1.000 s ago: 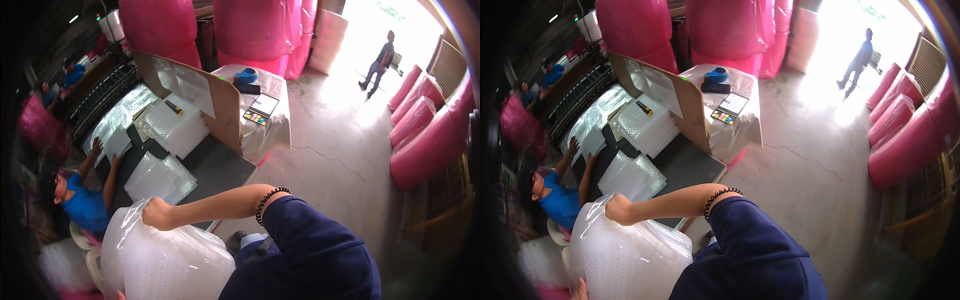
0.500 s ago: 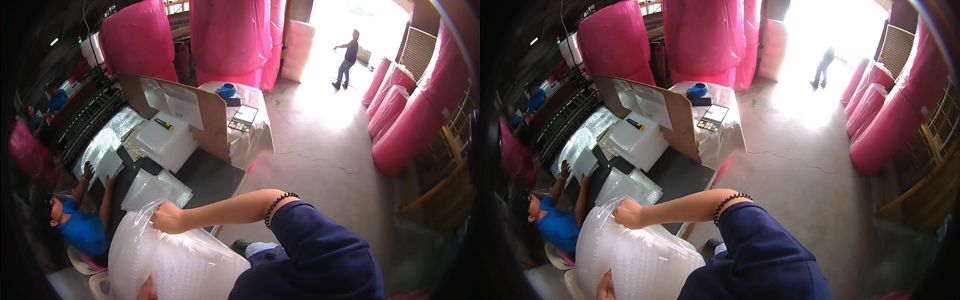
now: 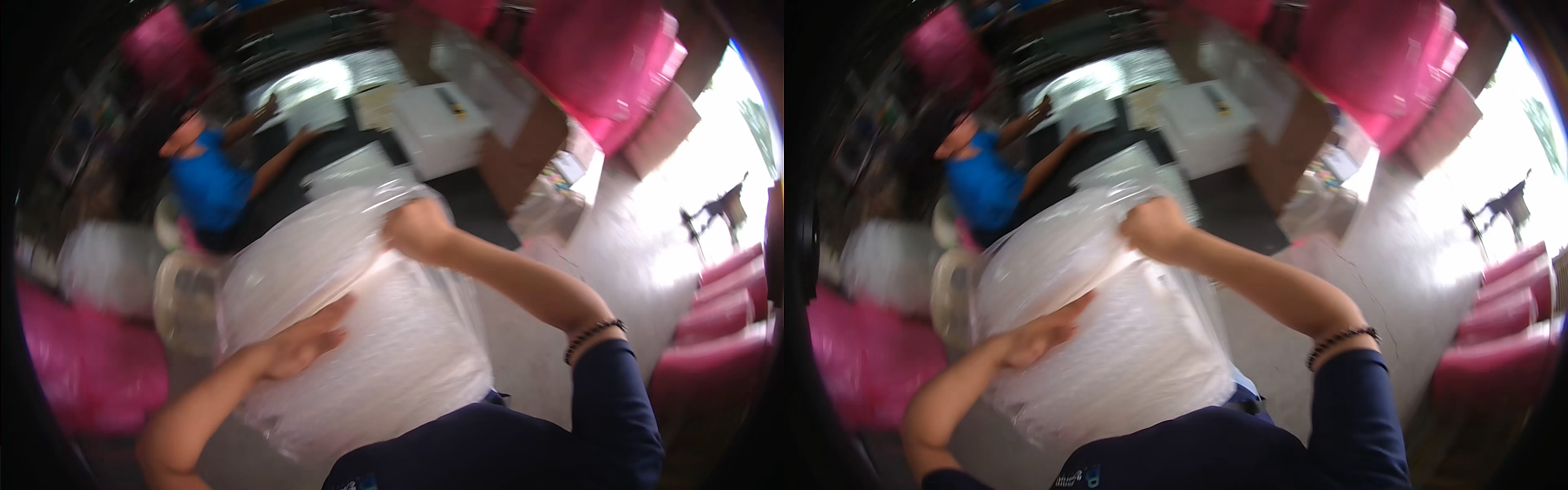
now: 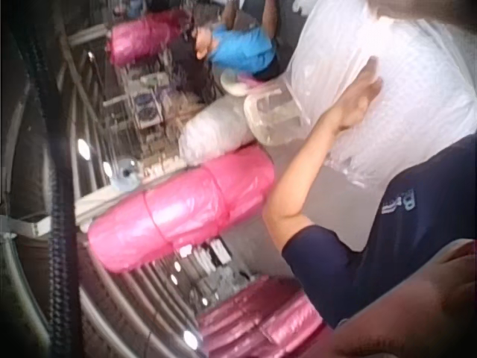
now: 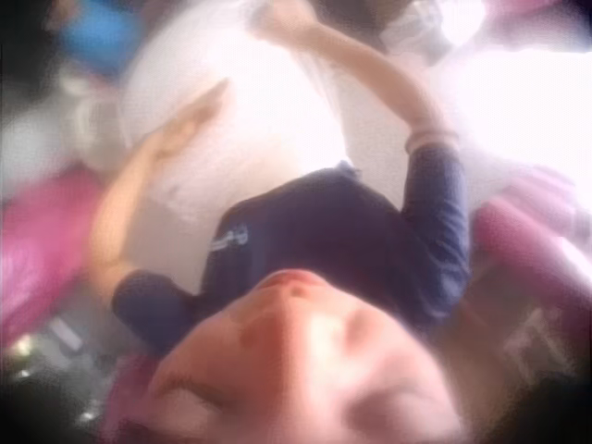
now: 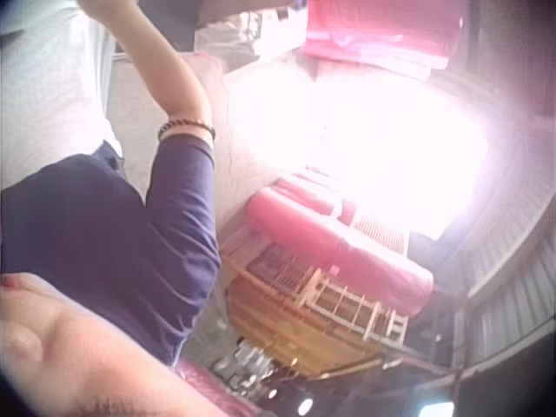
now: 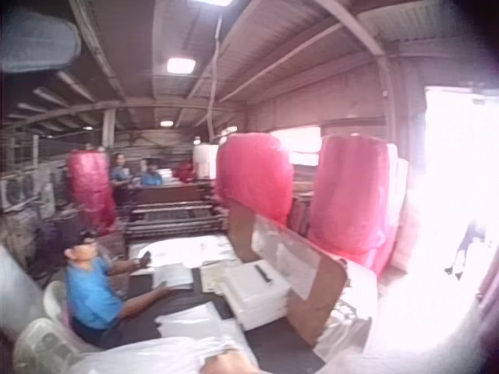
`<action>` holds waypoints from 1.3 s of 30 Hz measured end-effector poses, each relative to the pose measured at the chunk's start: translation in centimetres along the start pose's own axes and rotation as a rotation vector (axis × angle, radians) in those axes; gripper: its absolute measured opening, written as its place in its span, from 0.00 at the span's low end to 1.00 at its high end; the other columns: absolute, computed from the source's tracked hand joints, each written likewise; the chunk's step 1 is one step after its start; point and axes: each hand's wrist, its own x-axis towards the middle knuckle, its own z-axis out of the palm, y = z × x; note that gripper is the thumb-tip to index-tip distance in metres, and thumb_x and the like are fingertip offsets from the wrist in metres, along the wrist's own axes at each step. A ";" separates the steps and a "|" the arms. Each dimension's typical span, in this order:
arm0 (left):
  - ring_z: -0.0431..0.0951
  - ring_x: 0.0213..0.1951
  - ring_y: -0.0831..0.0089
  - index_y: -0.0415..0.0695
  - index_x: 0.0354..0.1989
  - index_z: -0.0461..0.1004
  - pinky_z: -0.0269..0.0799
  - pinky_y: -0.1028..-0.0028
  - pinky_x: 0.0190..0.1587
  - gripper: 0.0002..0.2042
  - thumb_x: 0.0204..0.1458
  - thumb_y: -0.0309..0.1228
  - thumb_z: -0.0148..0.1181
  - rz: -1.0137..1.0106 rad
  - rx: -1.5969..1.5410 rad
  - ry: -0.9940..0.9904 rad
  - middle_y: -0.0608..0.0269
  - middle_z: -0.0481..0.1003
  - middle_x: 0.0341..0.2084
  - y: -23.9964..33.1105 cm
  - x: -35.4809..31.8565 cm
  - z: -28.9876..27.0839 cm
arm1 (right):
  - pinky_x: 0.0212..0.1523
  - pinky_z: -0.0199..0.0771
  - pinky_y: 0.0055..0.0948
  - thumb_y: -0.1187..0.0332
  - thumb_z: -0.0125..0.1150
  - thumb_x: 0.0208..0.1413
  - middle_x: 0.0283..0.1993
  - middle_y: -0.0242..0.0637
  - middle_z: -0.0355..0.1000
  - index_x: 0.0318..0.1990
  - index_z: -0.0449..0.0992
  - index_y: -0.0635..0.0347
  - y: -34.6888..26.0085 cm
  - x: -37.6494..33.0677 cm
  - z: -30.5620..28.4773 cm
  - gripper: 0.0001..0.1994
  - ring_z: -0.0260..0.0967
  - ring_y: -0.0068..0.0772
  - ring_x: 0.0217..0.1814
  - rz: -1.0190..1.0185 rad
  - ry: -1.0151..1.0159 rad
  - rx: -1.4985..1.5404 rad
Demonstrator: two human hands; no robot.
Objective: The person stacks sheets of bubble wrap on a table and places them into a large plastic bag. They then fold the bag closed and measure the resulting bundle with a tape measure.
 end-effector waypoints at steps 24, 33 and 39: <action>0.73 0.45 0.53 0.26 0.51 0.62 0.67 0.64 0.49 0.34 0.51 0.50 0.55 -0.356 0.443 0.549 0.41 0.71 0.44 8.9 -7.3 4.1 | 0.33 0.70 0.31 0.70 0.63 0.45 0.29 0.34 0.74 0.30 0.80 0.56 -2.6 -1.6 -10.9 0.04 0.71 0.32 0.28 -0.190 -0.160 0.243; 0.73 0.45 0.57 0.37 0.53 0.65 0.67 0.68 0.47 0.18 0.54 0.30 0.51 0.019 -0.330 0.640 0.45 0.72 0.43 3.0 -9.2 3.9 | 0.55 0.63 0.36 0.48 0.57 0.50 0.52 0.59 0.61 0.51 0.58 0.79 -15.1 -1.2 -7.4 0.37 0.62 0.52 0.55 -0.652 -0.575 0.167; 0.73 0.45 0.60 0.46 0.52 0.69 0.68 0.70 0.48 0.20 0.48 0.18 0.48 -0.232 0.282 0.815 0.56 0.73 0.42 1.2 -11.0 4.5 | 0.55 0.63 0.40 0.43 0.57 0.48 0.48 0.59 0.65 0.51 0.61 0.77 -14.4 -0.5 -7.6 0.39 0.64 0.54 0.53 -0.698 -0.627 0.186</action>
